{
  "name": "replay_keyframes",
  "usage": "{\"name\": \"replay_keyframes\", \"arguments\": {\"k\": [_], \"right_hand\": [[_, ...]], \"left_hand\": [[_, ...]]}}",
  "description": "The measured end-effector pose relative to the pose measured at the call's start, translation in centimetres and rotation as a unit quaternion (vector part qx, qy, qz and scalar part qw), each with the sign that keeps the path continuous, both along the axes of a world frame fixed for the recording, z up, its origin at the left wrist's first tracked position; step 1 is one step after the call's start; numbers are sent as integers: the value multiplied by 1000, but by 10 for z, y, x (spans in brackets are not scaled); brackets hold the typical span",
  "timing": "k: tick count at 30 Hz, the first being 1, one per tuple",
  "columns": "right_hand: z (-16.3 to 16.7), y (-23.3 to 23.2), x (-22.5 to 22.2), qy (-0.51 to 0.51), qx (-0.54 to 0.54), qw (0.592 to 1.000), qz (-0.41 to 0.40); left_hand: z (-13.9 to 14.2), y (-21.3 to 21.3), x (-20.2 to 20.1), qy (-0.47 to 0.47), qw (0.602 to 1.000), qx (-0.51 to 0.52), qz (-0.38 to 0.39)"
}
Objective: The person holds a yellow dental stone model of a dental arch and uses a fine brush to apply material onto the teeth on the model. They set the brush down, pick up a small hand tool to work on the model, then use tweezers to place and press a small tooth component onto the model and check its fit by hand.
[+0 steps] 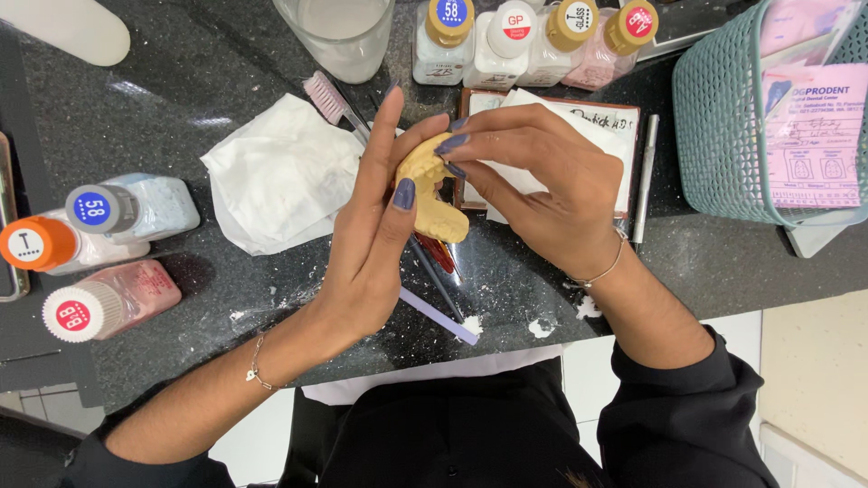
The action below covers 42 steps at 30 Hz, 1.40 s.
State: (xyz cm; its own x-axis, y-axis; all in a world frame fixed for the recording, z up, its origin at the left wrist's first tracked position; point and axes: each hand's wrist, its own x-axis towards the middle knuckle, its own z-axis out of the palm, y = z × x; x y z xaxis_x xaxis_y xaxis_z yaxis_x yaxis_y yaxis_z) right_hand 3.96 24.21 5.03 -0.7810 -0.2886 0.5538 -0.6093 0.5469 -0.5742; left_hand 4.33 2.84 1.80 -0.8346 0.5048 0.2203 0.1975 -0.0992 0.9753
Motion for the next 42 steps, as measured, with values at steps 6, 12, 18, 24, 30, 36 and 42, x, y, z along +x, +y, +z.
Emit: {"name": "replay_keyframes", "arguments": {"k": [6,12,18,24,30,36,42], "right_hand": [[1,0,3,-35,-17,999,-17],[3,-6,8,-97,-23,994,-47],[8,-2,6,-27,99,995,6],[11,1,5,14,144,989,34],[9,0,6,5,138,990,11],[8,0,6,50,235,971,-15],[10,-3,12,67,287,955,-17]], "left_hand": [[-3,-2,-1,-6,1000,-7,-2],[-4,-2,-3,-60,998,-19,10],[-3,-3,-7,-251,962,103,14],[-4,0,-14,-301,938,173,18],[-4,1,-15,-284,945,158,23],[-4,1,-14,-280,948,153,11],[-4,-1,-14,-301,938,169,24]]}}
